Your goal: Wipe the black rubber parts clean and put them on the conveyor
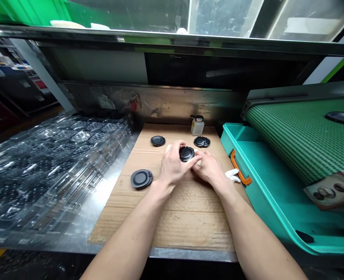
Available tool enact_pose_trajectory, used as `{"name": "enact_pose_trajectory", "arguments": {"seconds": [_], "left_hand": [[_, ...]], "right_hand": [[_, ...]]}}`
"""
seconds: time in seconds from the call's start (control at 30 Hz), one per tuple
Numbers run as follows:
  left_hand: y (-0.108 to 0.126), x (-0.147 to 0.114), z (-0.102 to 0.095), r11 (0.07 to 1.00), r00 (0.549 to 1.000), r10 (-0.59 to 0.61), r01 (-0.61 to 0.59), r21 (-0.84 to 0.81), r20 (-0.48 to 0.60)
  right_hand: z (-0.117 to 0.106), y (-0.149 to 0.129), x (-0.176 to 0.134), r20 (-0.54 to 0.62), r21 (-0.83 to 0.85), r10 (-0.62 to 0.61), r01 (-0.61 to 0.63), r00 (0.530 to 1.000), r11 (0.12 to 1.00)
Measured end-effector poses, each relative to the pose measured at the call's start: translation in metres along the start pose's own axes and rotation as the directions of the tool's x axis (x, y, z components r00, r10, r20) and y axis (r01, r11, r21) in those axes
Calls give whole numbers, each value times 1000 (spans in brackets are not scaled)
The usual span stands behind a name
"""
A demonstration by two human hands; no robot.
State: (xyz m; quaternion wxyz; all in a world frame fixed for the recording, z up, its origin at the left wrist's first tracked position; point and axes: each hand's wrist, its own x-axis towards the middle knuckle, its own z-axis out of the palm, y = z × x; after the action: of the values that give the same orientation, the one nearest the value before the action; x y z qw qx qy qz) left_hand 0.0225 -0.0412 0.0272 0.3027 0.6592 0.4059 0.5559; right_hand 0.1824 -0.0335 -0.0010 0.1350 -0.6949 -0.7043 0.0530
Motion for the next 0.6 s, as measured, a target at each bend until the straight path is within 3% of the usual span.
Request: {"name": "enact_pose_trajectory", "arguments": {"seconds": [0.1, 0.23, 0.33, 0.4, 0.47, 0.6], "left_hand": [[-6, 17, -15, 997, 999, -38, 41, 69, -32], [-35, 66, -52, 947, 985, -111, 145, 287, -129], [-64, 104, -77, 760, 990, -121, 135, 636, -65], [-81, 121, -85, 596, 976, -219, 144, 790, -13], [-92, 131, -86, 504, 956, -291, 129, 854, 27], [-101, 136, -80, 408, 936, -346, 83, 909, 70]], "right_hand": [[4, 0, 0, -7, -10, 0, 0, 1000, 1000], [6, 0, 1, -8, -6, 5, -5, 1000, 1000], [6, -2, 1, -11, 0, 12, -12, 1000, 1000], [5, -3, 1, -28, 1, 21, -21, 999, 1000], [5, -4, 1, -46, 6, 28, -28, 999, 1000], [4, -3, -3, -66, 37, 24, -21, 998, 999]]}}
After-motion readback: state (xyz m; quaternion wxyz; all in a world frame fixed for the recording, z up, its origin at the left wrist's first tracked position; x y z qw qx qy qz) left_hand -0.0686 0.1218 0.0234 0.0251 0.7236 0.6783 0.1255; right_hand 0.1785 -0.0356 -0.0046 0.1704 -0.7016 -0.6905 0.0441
